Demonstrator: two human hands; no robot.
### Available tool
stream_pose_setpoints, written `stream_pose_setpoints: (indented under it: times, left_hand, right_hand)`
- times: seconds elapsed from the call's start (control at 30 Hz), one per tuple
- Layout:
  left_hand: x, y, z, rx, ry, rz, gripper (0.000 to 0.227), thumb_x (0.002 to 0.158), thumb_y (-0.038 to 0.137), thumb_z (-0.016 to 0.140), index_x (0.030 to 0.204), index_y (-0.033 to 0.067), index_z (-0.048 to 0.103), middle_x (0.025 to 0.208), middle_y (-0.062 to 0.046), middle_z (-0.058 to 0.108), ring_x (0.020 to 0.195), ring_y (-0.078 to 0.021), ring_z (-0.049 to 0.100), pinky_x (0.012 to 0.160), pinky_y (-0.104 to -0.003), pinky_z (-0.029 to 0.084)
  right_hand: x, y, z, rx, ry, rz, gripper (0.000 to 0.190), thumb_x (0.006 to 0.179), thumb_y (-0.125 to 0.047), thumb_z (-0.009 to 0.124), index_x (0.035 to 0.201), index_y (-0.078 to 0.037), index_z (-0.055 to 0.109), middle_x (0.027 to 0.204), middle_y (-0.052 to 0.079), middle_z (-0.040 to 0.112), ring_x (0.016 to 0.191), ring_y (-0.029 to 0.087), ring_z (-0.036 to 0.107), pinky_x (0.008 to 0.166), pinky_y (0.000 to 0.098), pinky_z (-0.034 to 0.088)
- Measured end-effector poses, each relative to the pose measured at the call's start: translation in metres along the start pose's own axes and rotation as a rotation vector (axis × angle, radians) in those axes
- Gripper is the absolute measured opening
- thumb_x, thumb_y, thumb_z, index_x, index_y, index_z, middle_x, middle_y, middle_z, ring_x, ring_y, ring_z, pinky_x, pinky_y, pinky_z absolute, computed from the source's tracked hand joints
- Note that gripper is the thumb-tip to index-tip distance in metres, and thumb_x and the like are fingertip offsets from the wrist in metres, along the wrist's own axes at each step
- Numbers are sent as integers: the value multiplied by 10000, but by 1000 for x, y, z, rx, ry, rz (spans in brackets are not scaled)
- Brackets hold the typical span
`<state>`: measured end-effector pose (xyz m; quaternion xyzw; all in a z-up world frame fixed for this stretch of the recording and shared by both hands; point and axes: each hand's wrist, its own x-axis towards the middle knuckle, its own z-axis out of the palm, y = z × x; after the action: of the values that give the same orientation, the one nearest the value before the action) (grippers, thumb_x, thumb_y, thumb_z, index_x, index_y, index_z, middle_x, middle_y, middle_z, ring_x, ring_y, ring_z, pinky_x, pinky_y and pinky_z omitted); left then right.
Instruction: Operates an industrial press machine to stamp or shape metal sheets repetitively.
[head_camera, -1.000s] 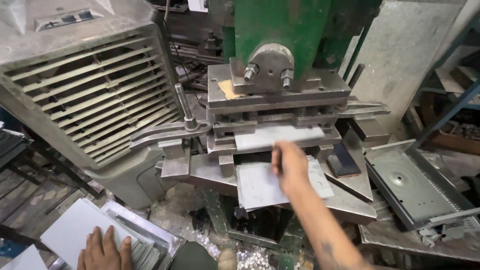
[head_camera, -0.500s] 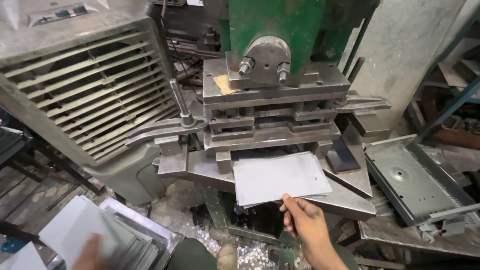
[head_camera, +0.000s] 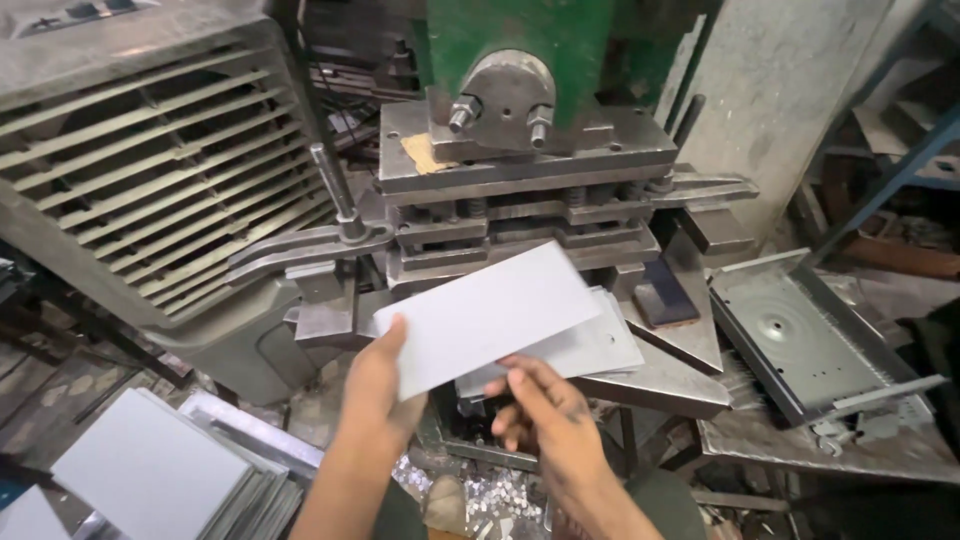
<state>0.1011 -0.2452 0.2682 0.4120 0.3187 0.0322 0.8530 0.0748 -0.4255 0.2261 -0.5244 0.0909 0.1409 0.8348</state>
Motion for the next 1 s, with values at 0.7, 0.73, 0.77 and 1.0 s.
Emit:
stream_pose_setpoints:
  times: [0.7, 0.73, 0.77, 1.0]
  left_hand:
    - [-28, 20, -66, 248, 58, -102, 484, 1025, 188, 446, 1414, -89, 525, 1423, -302, 649, 1316, -395, 612, 1136, -479, 466]
    - [-16, 21, -86, 320, 135, -81, 440, 1037, 197, 465, 1386, -58, 547, 1400, -282, 662, 1288, -383, 613, 1098, -485, 487]
    - [-10, 21, -107, 319, 138, -83, 440, 1037, 197, 465, 1386, -58, 547, 1400, -282, 662, 1288, -383, 613, 1098, -485, 487]
    - [39, 13, -236, 869, 335, 407, 356, 1044, 233, 558, 1257, -13, 702, 1142, -188, 771, 1069, -291, 711, 915, -417, 543]
  right_hand:
    - [153, -67, 49, -71, 271, -71, 134, 1009, -137, 579, 988, -37, 666, 684, 41, 622, 485, 101, 486, 387, 254, 323]
    - [149, -69, 52, -108, 296, -86, 133, 997, -122, 578, 966, -29, 668, 674, 39, 616, 483, 95, 479, 381, 246, 322]
    - [154, -65, 46, -110, 295, -82, 133, 997, -122, 578, 966, -29, 668, 674, 39, 616, 483, 95, 479, 381, 246, 322]
    - [154, -68, 25, -103, 402, -189, 159, 1033, -190, 564, 1007, -66, 661, 653, 29, 606, 474, 98, 480, 363, 248, 324]
